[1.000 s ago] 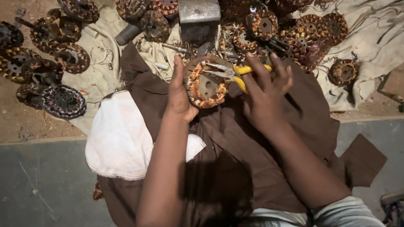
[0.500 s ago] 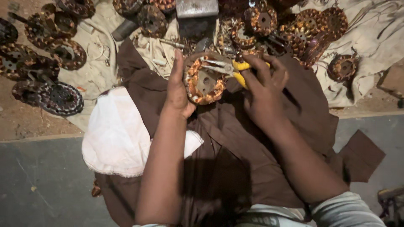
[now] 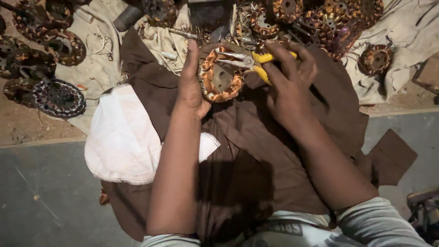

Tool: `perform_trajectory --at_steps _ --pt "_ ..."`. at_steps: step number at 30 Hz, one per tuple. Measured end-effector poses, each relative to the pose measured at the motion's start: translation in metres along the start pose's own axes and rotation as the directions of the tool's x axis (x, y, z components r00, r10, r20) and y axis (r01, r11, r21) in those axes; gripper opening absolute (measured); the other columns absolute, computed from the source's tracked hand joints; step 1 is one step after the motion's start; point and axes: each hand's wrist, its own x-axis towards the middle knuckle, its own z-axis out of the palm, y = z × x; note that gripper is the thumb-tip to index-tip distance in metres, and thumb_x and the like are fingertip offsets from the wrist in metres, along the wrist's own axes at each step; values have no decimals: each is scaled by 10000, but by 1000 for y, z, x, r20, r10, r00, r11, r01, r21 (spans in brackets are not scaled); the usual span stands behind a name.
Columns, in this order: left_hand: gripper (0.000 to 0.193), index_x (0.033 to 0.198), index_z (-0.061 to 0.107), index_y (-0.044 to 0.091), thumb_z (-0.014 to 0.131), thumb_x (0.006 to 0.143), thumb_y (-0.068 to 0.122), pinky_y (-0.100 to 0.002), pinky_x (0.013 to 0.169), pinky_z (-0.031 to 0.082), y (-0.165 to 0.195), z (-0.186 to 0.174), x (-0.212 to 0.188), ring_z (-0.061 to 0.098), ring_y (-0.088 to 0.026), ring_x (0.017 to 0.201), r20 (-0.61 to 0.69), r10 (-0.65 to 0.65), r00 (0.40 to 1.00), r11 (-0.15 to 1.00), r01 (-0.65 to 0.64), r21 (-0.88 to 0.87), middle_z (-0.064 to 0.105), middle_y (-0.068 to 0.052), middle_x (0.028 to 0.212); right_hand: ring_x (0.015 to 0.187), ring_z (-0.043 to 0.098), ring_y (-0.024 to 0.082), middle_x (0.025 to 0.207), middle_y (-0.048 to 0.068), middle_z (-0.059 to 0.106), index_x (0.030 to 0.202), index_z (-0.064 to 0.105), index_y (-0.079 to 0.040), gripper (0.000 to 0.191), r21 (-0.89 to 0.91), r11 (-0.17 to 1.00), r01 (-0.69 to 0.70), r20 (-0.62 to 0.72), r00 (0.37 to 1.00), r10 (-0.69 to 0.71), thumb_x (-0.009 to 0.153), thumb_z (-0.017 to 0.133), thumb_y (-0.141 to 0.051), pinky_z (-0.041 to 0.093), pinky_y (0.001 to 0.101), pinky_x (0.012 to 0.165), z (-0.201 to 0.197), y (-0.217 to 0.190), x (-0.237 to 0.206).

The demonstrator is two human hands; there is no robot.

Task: The person sits on the floor and uses yellow-handled pliers to pull and cut copper windings out of electric motor stators, working one stator at a time on their lap. Stripped stators and removed copper pieces are set onto a pile of similar motor parts on a cloth beside them.

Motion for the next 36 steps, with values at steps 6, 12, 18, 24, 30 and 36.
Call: perform_trajectory --at_steps 6,12,18,24,30,36 --pt "691 1282 634 53 599 913 637 -465 984 602 -1 1 1 689 -288 1164 -57 -15 998 995 20 97 678 -161 1290 1102 641 316 1239 96 650 1150 669 -5 311 443 896 -37 164 986 -40 850 608 50 509 402 979 9 18 -5" --pt "606 1285 653 83 611 943 581 -448 1009 589 -5 1 0 679 -282 1183 -54 49 997 984 -39 175 662 -133 1304 796 609 210 1169 231 671 1018 673 50 152 720 -340 -605 635 772 -29 890 595 29 476 330 679 29 23 -13" --pt "590 1337 620 37 549 1034 539 -431 1009 583 -4 -3 0 675 -276 1171 57 179 982 984 -178 -27 678 -148 1271 1142 681 315 1313 268 648 1034 674 57 201 758 -225 -612 595 790 -145 877 619 -55 529 412 1049 16 32 -4" --pt "589 1344 615 30 522 1059 538 -420 990 586 -1 -4 -3 677 -270 1144 94 211 973 977 -206 -62 687 -149 1244 1176 659 247 1270 216 696 1110 693 54 262 734 -48 -678 664 730 -163 874 653 -53 493 344 1019 13 31 0" --pt "618 1361 621 47 593 1035 571 -421 1088 541 0 -6 -3 639 -272 1243 131 266 955 949 -283 139 645 -139 1327 1093 644 162 1223 110 713 1254 663 33 350 769 207 -605 632 769 -98 975 648 -178 499 298 985 17 24 -2" --pt "651 1378 634 83 659 963 584 -424 1125 459 2 -5 -1 582 -306 1316 91 379 921 731 -358 581 618 -146 1405 930 607 175 1075 102 653 1174 681 44 360 777 -157 -610 609 791 -57 1088 626 -301 489 316 800 28 9 -15"
